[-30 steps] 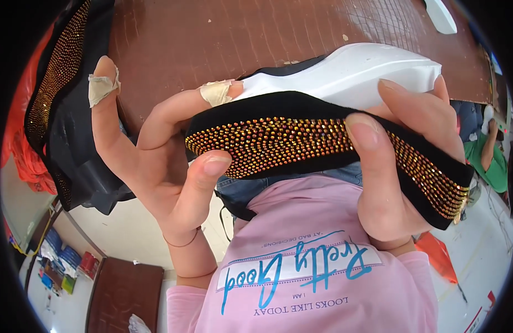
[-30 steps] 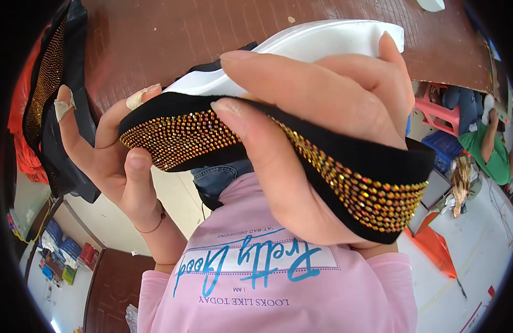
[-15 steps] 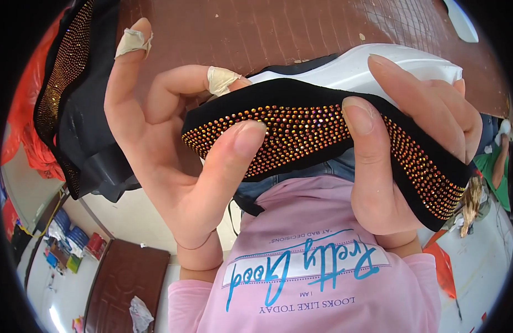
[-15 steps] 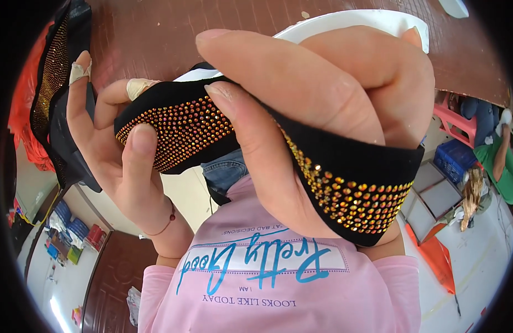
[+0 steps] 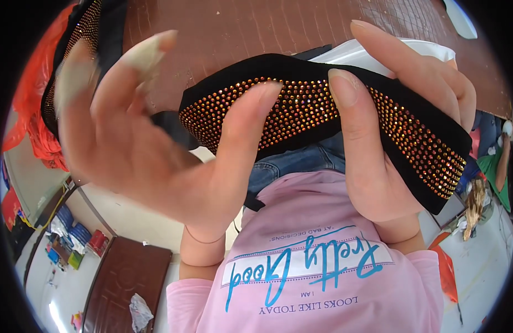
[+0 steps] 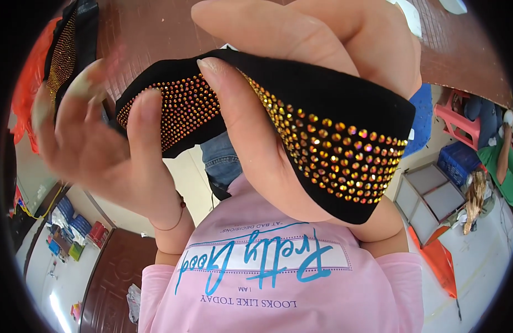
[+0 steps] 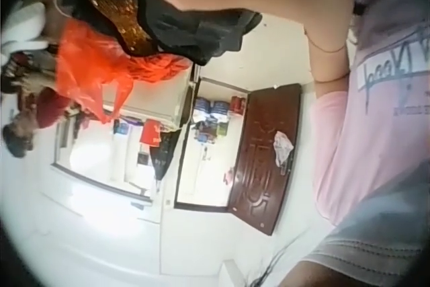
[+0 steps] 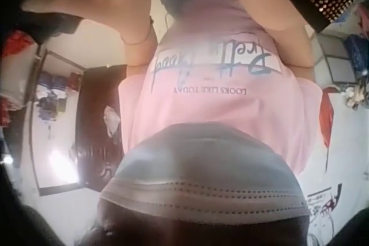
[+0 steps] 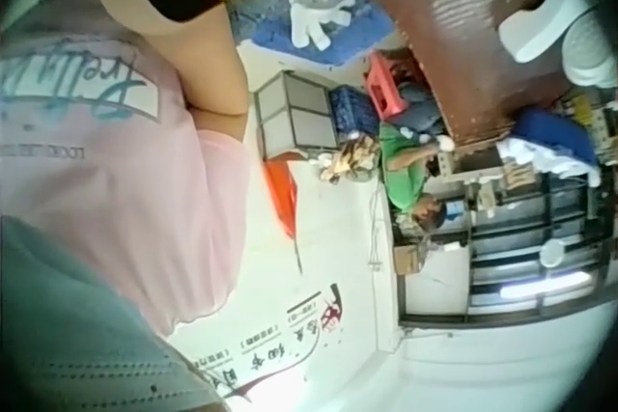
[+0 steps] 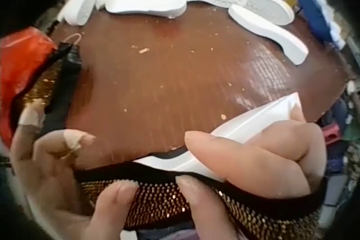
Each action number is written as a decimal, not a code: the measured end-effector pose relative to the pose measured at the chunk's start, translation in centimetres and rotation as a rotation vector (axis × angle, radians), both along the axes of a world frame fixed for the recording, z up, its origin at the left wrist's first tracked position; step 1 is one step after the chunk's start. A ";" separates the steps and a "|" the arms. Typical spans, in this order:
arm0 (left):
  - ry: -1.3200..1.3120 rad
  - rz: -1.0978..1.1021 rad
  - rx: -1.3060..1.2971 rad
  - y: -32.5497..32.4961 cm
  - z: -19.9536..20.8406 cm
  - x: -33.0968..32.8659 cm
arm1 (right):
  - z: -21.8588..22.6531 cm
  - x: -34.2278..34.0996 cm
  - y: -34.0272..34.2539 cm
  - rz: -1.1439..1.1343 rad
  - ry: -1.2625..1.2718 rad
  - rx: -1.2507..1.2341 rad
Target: Attaching a black decorative strip with yellow beads to a white shoe upper.
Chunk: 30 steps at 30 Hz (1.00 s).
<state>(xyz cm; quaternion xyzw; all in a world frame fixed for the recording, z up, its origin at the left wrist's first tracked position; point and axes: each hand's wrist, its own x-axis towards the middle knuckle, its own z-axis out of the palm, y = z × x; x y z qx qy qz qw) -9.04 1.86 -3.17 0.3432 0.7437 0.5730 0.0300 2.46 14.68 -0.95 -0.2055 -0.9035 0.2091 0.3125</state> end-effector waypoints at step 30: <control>0.485 -0.415 -0.339 0.0 4.8 -2.2 | 2.7 -0.5 -0.3 0.008 0.078 -0.109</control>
